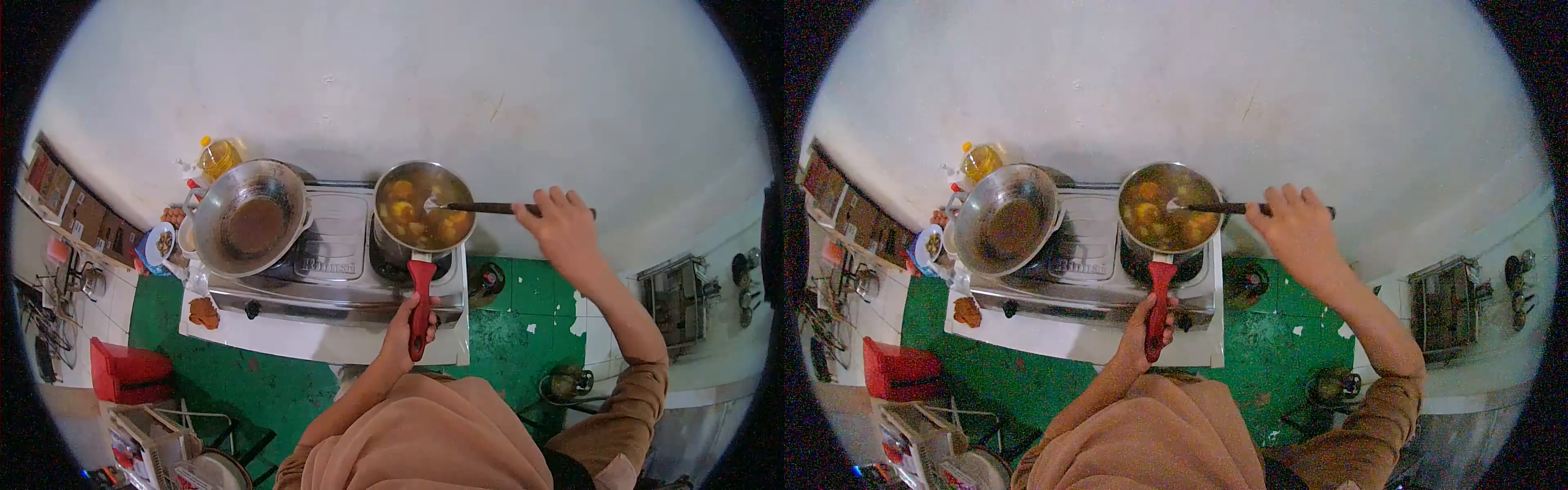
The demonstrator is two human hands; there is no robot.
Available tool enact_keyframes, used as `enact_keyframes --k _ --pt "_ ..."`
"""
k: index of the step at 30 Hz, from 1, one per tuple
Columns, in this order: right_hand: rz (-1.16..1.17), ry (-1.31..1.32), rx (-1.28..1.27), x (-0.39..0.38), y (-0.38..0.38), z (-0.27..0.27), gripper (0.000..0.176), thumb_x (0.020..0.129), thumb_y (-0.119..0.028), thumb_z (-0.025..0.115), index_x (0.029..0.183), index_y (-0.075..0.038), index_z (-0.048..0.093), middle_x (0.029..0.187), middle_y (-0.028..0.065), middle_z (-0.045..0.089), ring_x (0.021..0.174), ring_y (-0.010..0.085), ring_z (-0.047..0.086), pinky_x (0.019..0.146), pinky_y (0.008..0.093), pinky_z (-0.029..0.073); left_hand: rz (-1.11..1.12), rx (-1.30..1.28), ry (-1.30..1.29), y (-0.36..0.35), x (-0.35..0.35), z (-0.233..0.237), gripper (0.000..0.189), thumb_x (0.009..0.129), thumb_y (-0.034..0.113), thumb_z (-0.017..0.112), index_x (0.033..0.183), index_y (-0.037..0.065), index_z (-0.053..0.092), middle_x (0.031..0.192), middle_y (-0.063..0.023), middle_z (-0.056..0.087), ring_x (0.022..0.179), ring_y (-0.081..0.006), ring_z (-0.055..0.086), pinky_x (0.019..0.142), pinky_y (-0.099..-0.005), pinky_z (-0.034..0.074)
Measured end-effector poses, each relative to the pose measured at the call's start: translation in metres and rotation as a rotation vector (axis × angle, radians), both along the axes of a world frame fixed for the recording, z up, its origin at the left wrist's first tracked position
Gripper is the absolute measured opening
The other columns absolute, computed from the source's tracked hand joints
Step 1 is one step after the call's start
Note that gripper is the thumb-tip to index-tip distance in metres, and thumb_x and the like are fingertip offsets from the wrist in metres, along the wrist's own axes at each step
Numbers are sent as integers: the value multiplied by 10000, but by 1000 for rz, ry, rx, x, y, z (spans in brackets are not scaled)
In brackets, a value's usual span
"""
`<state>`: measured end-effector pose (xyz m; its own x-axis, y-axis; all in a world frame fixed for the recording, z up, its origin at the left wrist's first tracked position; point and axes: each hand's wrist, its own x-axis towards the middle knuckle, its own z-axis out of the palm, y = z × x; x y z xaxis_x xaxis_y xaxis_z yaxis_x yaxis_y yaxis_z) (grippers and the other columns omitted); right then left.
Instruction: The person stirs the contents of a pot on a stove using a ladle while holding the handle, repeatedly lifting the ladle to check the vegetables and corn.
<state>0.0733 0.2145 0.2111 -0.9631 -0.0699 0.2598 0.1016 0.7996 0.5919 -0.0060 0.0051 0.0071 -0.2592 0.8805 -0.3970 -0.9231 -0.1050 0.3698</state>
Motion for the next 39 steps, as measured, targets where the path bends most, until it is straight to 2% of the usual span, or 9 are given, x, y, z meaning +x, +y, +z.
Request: enact_keyframes --k 4,7,12,22,24,34,37,39 --pt "-80 16 13 6 9 30 261 719 -141 557 969 -179 623 787 35 518 742 184 522 609 333 412 20 -26 -2 1 1 1 433 895 437 476 1068 45 539 665 -13 536 489 -112 493 443 -222 408" --pt "-21 158 -14 3 7 38 282 684 -53 574 925 -169 660 715 18 497 668 180 515 566 315 388 12 -13 7 0 0 1 430 894 435 478 1071 48 536 669 -14 537 492 -112 496 444 -222 411" --pt "171 134 -60 -14 23 14 332 686 -37 585 966 -205 644 722 13 514 624 167 526 550 305 397 20 0 -11 -1 1 1 436 884 431 496 1076 40 525 684 -24 534 511 -114 499 461 -219 409" --pt "337 37 -105 -45 76 -35 404 703 -29 582 1046 -242 587 769 4 512 652 168 528 542 300 386 30 -25 -7 0 2 1 449 882 441 501 1076 38 533 678 -21 533 500 -105 493 452 -215 404" --pt "303 -58 -114 -54 75 -43 374 742 -77 545 1073 -251 548 837 33 533 757 202 556 610 343 438 24 -32 4 0 2 2 452 880 445 503 1077 39 533 678 -19 533 500 -105 493 452 -213 403" --pt "313 -207 -49 -107 73 -49 204 790 -166 512 985 -181 567 844 33 544 810 192 576 633 345 458 18 -40 -2 1 2 -1 452 888 447 488 1076 38 533 678 -19 536 508 -109 500 453 -217 406" --pt "357 -215 0 -121 71 -56 190 779 -128 524 953 -182 578 822 11 539 796 164 561 604 303 446 20 -40 1 1 2 1 449 893 443 481 1081 37 530 678 -21 537 510 -111 501 454 -220 407" --pt "306 -294 -16 -131 68 -57 170 772 -175 537 927 -168 606 828 44 549 776 214 608 609 371 501 25 -37 -1 1 1 1 449 895 442 479 1083 37 528 678 -21 537 511 -112 501 455 -222 408"
